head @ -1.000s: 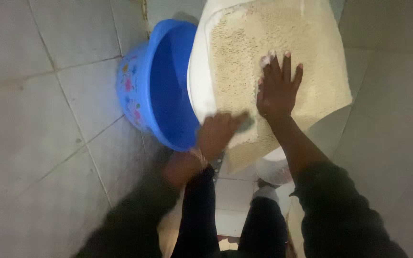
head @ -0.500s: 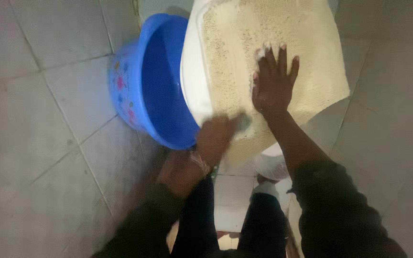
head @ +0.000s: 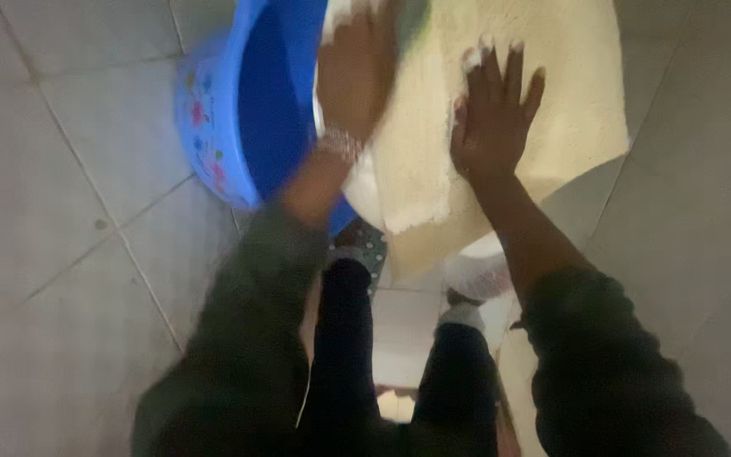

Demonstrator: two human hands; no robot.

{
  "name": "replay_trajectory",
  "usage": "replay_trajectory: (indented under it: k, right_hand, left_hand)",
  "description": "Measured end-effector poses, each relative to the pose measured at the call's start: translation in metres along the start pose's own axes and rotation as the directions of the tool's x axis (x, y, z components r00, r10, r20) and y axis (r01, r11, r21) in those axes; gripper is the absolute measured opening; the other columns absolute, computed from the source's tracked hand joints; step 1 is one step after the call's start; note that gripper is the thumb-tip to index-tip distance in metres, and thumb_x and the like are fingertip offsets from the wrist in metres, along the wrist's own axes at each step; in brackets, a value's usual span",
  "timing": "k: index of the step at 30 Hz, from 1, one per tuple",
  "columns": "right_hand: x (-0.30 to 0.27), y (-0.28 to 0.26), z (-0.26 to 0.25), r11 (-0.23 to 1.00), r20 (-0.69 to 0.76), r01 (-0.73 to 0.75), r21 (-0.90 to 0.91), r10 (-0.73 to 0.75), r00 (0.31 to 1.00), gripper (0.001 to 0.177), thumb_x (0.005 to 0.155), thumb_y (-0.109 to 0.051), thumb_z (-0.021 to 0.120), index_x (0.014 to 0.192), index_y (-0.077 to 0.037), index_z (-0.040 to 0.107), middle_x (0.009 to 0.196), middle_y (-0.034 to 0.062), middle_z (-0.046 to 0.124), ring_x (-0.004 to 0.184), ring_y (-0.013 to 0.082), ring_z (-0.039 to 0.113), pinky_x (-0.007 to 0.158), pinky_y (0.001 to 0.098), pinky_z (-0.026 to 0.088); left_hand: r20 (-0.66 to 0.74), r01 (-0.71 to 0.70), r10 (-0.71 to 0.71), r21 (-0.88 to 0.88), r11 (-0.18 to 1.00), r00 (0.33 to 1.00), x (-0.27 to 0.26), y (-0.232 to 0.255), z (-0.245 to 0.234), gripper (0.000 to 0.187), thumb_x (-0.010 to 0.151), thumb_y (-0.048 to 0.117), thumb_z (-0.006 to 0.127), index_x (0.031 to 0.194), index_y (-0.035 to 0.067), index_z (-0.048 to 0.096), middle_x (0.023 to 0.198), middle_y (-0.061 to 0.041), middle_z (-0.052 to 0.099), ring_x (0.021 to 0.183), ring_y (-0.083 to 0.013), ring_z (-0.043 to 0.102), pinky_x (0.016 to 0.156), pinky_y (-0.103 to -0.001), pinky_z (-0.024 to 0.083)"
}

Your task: The person scrubs a beige mat with a brush and soapy water on top of a toilet. The person repeatedly applies the brush to the surface of the mat, moving it across the material to clean it.

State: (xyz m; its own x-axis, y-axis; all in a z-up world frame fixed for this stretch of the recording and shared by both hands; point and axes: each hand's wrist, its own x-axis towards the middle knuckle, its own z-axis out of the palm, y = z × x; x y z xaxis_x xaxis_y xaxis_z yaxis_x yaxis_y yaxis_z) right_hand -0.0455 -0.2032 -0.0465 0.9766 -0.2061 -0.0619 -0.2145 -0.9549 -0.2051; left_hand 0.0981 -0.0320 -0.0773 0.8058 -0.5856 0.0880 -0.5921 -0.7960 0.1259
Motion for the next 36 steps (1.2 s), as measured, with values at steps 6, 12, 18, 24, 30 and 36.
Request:
replay_trajectory:
  k: [6, 12, 18, 24, 30, 36]
  right_hand:
    - [-0.007, -0.003, -0.003, 0.987, 0.068, -0.059, 0.15, 0.05, 0.996, 0.054, 0.116, -0.034, 0.03, 0.159, -0.007, 0.046, 0.171, 0.0108, 0.033, 0.16, 0.0361, 0.017, 0.126, 0.0613, 0.003]
    - [-0.012, -0.002, 0.006, 0.988, -0.004, -0.05, 0.147, 0.051, 0.999, 0.055, 0.116, -0.035, 0.031, 0.161, -0.008, 0.048, 0.171, 0.0112, 0.035, 0.159, 0.0351, 0.019, 0.125, 0.0608, 0.004]
    - [-0.01, -0.002, 0.005, 0.984, 0.015, -0.075, 0.163, 0.073, 0.997, 0.056, 0.113, -0.037, 0.03, 0.158, -0.009, 0.048, 0.169, 0.0086, 0.033, 0.158, 0.0359, 0.017, 0.124, 0.0608, 0.003]
    - [0.006, -0.007, -0.005, 0.996, -0.061, -0.017, 0.09, 0.023, 0.998, 0.058, 0.114, -0.034, 0.031, 0.162, -0.005, 0.045, 0.17, 0.0123, 0.037, 0.157, 0.0371, 0.019, 0.123, 0.0633, 0.005]
    - [0.002, -0.005, -0.004, 0.993, 0.008, -0.029, 0.116, 0.029, 1.0, 0.057, 0.115, -0.034, 0.029, 0.159, -0.002, 0.046, 0.169, 0.0161, 0.036, 0.157, 0.042, 0.018, 0.122, 0.066, 0.004]
    - [-0.002, 0.0, 0.003, 0.992, 0.013, -0.045, 0.117, 0.043, 0.999, 0.057, 0.115, -0.037, 0.03, 0.161, -0.006, 0.046, 0.171, 0.0111, 0.033, 0.158, 0.0379, 0.018, 0.123, 0.0642, 0.005]
  left_hand:
    - [0.368, 0.188, -0.068, -0.301, 0.935, 0.927, -0.153, 0.079, -0.088, 0.084, 0.079, 0.021, 0.075, 0.154, 0.011, 0.039, 0.103, -0.019, 0.063, 0.083, -0.0342, 0.064, 0.065, -0.051, 0.054]
    - [0.033, 0.161, -0.158, -0.247, 0.956, 0.987, -0.08, 0.05, -0.025, 0.065, 0.103, 0.031, 0.062, 0.16, 0.021, 0.034, 0.118, -0.023, 0.062, 0.082, -0.0338, 0.068, 0.073, -0.044, 0.061]
    - [0.053, 0.424, -0.424, -0.25, 0.871, 0.904, -0.02, 0.018, 0.022, 0.052, 0.102, 0.042, 0.061, 0.13, -0.002, 0.054, 0.114, -0.025, 0.064, 0.085, -0.039, 0.069, 0.068, -0.047, 0.058]
    - [0.05, 0.135, -0.132, -0.076, 0.988, 0.99, -0.156, 0.07, -0.067, 0.076, 0.092, 0.021, 0.056, 0.157, 0.001, 0.022, 0.143, -0.03, 0.055, 0.125, -0.0409, 0.06, 0.1, -0.055, 0.051]
    - [0.316, 0.325, -0.256, -0.19, 0.926, 0.914, -0.103, 0.033, -0.042, 0.077, 0.09, 0.025, 0.068, 0.157, 0.01, 0.033, 0.117, -0.032, 0.062, 0.091, -0.0399, 0.065, 0.072, -0.05, 0.058]
    - [-0.007, 0.236, -0.242, -0.203, 0.95, 0.97, 0.019, -0.008, 0.005, 0.075, 0.096, 0.021, 0.067, 0.16, 0.007, 0.031, 0.133, -0.025, 0.06, 0.099, -0.0385, 0.064, 0.082, -0.047, 0.058]
